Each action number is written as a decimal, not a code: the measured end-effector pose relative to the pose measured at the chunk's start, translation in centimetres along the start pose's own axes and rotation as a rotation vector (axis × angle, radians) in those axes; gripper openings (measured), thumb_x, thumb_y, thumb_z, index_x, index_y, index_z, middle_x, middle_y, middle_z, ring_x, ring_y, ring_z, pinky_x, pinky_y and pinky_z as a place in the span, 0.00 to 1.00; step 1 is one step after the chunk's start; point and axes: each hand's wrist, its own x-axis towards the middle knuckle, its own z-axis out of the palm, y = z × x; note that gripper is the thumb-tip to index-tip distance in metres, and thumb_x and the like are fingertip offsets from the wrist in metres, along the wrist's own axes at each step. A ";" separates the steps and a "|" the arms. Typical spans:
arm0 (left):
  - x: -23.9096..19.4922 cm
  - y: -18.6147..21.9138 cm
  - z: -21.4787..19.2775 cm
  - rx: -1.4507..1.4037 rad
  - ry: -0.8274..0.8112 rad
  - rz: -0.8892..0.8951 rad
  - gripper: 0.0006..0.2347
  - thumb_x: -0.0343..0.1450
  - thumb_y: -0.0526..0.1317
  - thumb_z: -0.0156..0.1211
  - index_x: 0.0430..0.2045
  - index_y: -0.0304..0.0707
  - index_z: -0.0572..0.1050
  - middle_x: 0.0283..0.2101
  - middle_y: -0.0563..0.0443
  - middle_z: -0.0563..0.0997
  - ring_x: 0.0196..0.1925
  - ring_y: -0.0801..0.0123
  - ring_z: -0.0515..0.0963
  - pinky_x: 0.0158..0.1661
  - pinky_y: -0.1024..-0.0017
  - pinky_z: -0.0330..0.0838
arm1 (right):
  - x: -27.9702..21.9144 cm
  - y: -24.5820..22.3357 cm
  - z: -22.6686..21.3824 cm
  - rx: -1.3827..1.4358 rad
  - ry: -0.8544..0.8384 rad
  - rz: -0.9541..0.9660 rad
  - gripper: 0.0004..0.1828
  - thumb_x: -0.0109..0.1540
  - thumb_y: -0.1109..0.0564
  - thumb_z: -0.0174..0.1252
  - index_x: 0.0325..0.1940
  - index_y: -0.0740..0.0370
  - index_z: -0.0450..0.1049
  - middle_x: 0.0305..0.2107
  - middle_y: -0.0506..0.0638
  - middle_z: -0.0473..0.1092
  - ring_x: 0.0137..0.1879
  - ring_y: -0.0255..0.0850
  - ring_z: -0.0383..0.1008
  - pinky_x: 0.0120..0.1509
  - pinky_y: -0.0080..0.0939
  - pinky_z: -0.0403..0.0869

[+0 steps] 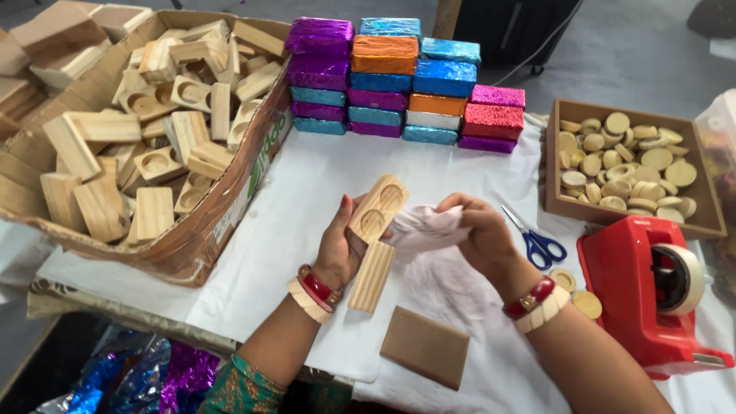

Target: The person wipes a wooden block with a white cloth, then places it on a sheet of orange foil. They fold the foil around the block to wrap it, smoothing the edges and corners to secure the covering.

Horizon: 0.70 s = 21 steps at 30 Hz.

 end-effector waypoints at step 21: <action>0.6 2.1 -1.9 1.561 0.199 0.732 0.10 0.70 0.33 0.66 0.44 0.37 0.81 0.48 0.45 0.73 0.48 0.61 0.74 0.47 0.68 0.74 | -12.9 1.6 5.2 -1.735 -0.117 -0.169 0.21 0.52 0.67 0.57 0.48 0.56 0.73 0.41 0.55 0.72 0.50 0.53 0.71 0.54 0.50 0.70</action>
